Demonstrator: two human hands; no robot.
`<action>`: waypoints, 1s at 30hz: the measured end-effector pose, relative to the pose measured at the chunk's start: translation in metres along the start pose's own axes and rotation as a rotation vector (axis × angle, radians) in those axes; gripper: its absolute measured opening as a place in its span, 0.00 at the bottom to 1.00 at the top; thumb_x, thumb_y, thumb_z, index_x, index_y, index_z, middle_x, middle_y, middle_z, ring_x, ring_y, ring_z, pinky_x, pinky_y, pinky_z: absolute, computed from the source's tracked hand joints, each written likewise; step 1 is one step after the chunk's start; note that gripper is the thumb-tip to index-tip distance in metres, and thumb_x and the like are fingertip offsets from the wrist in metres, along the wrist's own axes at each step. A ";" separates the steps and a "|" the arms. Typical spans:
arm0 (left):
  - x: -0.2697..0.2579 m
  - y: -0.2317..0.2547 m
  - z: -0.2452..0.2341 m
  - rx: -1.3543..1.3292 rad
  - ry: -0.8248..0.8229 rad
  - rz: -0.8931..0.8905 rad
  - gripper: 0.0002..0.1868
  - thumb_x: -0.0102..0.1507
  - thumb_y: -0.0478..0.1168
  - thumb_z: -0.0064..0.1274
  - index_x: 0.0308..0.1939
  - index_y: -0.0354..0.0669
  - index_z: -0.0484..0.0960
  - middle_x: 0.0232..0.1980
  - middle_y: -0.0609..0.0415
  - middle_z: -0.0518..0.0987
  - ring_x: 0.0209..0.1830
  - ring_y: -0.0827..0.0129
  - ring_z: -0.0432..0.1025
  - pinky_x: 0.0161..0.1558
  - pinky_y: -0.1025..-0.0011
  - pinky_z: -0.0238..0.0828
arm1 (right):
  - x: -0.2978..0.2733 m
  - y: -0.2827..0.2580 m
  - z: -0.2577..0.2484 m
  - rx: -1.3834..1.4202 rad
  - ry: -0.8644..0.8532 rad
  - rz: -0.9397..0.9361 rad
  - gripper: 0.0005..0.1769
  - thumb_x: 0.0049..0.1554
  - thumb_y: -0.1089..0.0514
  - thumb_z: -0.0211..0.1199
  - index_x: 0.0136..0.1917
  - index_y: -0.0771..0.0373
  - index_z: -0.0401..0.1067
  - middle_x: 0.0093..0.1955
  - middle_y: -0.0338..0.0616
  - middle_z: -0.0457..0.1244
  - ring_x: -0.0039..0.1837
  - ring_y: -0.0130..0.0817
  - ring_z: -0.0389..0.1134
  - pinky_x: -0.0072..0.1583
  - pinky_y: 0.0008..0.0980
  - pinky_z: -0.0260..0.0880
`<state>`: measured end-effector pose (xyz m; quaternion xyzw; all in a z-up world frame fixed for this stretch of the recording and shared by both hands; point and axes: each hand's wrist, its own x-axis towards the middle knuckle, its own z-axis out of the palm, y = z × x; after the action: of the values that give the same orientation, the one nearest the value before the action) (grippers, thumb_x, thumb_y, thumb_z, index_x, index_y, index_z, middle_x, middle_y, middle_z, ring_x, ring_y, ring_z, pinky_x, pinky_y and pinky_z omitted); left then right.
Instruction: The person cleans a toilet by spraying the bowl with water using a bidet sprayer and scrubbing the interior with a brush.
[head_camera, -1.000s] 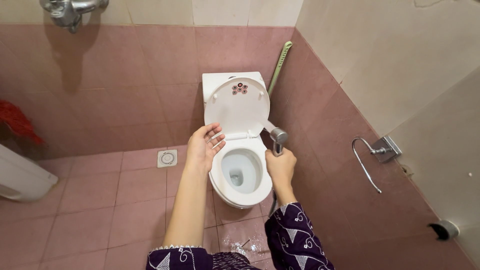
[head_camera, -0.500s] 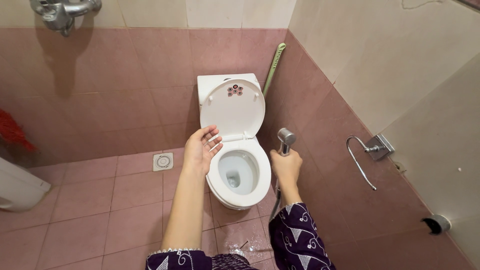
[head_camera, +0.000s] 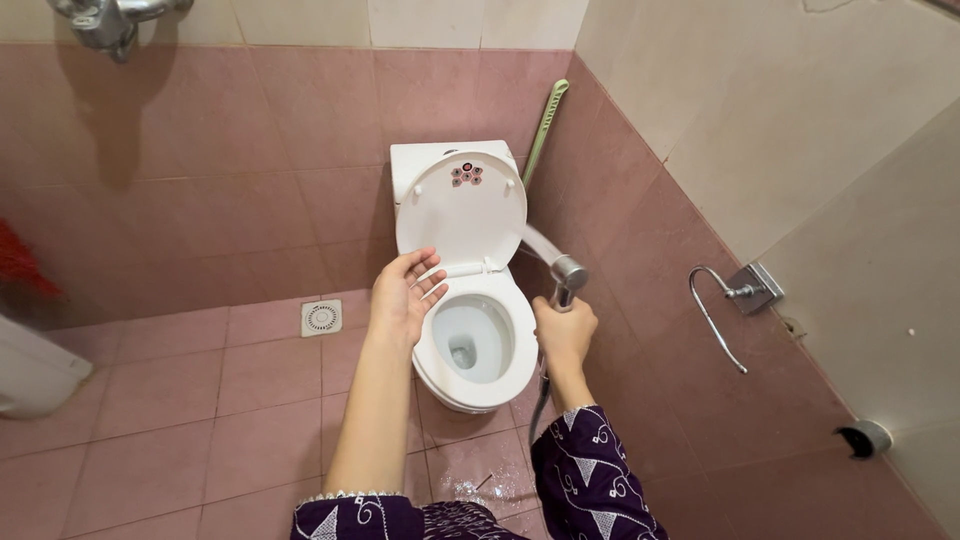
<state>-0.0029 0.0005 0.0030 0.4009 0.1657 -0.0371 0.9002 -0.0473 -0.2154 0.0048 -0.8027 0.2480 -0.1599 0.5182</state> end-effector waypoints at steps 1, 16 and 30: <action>-0.001 0.001 -0.001 -0.001 0.001 0.000 0.19 0.65 0.43 0.46 0.53 0.34 0.79 0.48 0.52 0.77 0.45 0.63 0.73 0.51 0.61 0.74 | 0.001 0.000 0.000 -0.001 -0.001 0.000 0.16 0.50 0.55 0.65 0.27 0.66 0.65 0.24 0.45 0.64 0.28 0.33 0.69 0.38 0.37 0.70; 0.007 -0.028 0.012 0.022 -0.026 -0.066 0.18 0.65 0.43 0.46 0.54 0.35 0.78 0.48 0.52 0.78 0.46 0.63 0.73 0.52 0.62 0.74 | 0.024 0.045 -0.034 0.063 0.279 -0.022 0.13 0.49 0.55 0.68 0.34 0.67 0.71 0.29 0.45 0.66 0.31 0.33 0.68 0.39 0.37 0.69; -0.001 -0.104 0.064 0.053 -0.185 -0.257 0.16 0.65 0.43 0.46 0.51 0.37 0.79 0.47 0.53 0.78 0.46 0.62 0.73 0.53 0.61 0.74 | 0.048 0.166 -0.150 -0.189 0.747 0.192 0.16 0.50 0.52 0.68 0.37 0.70 0.74 0.37 0.56 0.69 0.42 0.52 0.73 0.50 0.50 0.70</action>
<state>-0.0076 -0.1173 -0.0305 0.3948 0.1308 -0.1931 0.8887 -0.1230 -0.4120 -0.0847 -0.7066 0.5069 -0.3684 0.3286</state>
